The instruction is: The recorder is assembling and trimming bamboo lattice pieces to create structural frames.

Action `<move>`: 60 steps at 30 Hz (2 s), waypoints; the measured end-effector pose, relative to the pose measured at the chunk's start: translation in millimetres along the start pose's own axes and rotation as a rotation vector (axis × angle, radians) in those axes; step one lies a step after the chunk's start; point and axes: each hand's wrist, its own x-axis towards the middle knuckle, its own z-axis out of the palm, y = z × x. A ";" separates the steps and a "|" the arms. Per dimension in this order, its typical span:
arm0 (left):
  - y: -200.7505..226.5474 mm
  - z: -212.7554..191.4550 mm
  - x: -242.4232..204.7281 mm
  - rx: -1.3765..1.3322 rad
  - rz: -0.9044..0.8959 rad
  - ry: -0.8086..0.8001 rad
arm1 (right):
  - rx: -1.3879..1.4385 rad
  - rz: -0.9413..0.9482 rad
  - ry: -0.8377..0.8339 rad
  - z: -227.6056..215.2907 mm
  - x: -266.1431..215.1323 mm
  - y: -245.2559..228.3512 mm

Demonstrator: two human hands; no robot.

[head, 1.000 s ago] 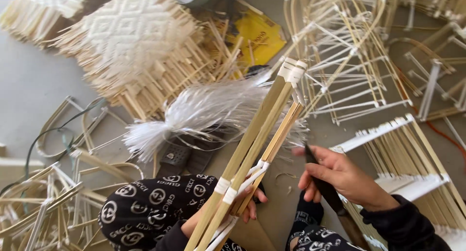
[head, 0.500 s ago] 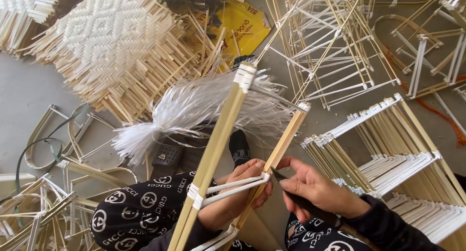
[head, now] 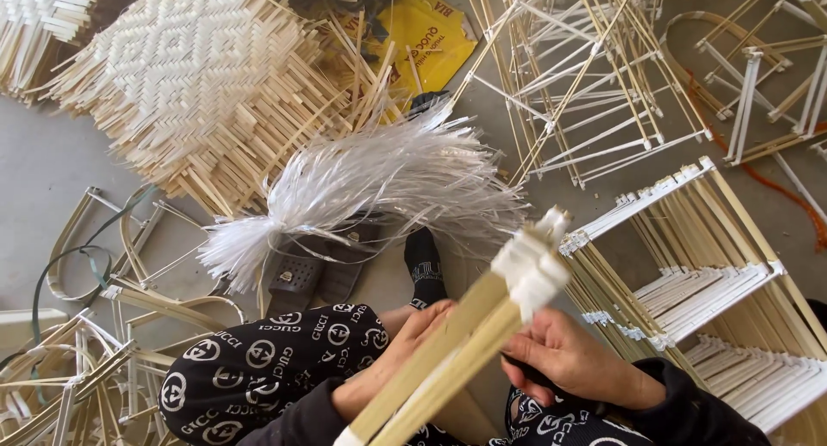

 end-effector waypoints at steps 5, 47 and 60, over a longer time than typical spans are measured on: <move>-20.5 -17.3 -30.9 0.152 0.059 -0.020 | 0.047 -0.135 0.103 5.3 -12.9 -32.2; -1.9 16.9 -14.2 -0.216 0.020 -0.041 | -0.063 -0.090 0.089 24.5 -3.0 -19.5; 19.2 54.1 -43.1 0.160 0.242 0.042 | -0.093 0.059 0.156 40.9 -17.9 -27.7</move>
